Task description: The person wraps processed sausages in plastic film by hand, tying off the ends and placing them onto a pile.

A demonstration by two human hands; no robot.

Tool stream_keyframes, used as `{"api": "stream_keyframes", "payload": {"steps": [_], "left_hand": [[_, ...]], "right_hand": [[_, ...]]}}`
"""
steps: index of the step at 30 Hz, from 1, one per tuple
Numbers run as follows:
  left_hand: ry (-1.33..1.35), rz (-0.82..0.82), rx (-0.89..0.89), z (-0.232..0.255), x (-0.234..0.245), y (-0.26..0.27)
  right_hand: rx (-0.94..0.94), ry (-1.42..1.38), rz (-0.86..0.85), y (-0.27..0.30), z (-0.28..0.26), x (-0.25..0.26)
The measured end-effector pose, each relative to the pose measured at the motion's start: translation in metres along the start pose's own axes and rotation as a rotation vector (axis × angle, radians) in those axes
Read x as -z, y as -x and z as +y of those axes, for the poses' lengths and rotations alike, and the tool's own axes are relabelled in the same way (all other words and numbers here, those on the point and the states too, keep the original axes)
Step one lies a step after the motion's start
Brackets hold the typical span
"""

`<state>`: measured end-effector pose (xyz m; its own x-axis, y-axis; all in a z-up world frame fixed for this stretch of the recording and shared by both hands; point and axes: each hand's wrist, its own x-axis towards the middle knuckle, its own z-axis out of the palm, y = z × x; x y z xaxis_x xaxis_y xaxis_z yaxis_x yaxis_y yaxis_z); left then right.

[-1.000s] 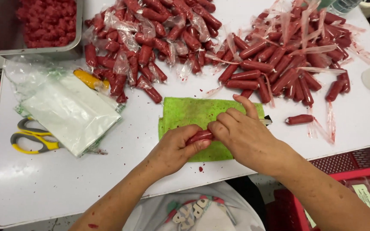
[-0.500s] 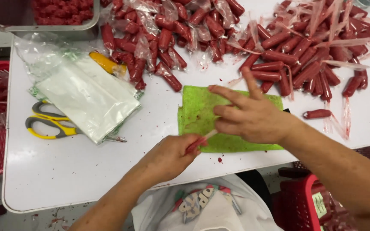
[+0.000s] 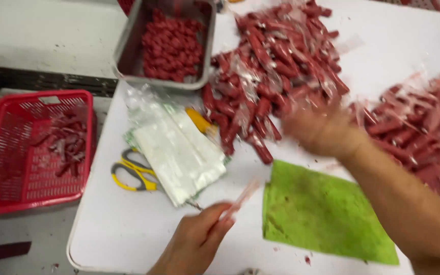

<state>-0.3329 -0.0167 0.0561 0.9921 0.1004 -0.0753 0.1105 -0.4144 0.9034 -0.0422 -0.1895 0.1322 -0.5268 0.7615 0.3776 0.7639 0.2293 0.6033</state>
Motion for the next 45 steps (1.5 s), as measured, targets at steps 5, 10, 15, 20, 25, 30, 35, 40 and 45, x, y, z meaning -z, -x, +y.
{"api": "stream_keyframes", "payload": {"steps": [5, 10, 15, 20, 25, 30, 35, 40, 45], "left_hand": [[-0.336, -0.403, 0.443, -0.047, -0.011, -0.016], [-0.415, 0.620, -0.501, -0.003, 0.019, -0.045], [0.092, 0.479, -0.572, 0.027, 0.015, -0.070], [0.927, -0.155, -0.306, 0.038, -0.022, -0.074], [0.715, -0.282, -0.310, 0.058, -0.062, -0.060], [0.212, -0.219, -0.642, 0.091, -0.100, -0.069], [0.562, -0.134, -0.542, 0.116, -0.106, -0.054], [0.197, -0.101, -0.722, 0.104, -0.086, -0.021], [0.784, -0.404, 0.040, 0.042, -0.079, -0.001]], "right_hand": [[-0.871, -0.706, 0.967, -0.103, 0.087, -0.121], [-0.804, -0.310, -0.096, -0.127, 0.031, -0.126], [-1.040, -1.684, 0.099, -0.076, -0.097, -0.027], [-1.269, -1.495, 0.237, -0.047, -0.152, 0.060], [-1.206, -1.209, -0.009, 0.001, -0.181, 0.107], [-1.198, -1.096, -0.071, 0.007, -0.167, 0.139], [-1.324, -1.241, 0.251, 0.017, -0.185, 0.140], [-1.160, -0.933, 0.019, 0.056, -0.201, 0.141], [-0.927, -0.472, -0.158, 0.086, -0.229, 0.110]]}}
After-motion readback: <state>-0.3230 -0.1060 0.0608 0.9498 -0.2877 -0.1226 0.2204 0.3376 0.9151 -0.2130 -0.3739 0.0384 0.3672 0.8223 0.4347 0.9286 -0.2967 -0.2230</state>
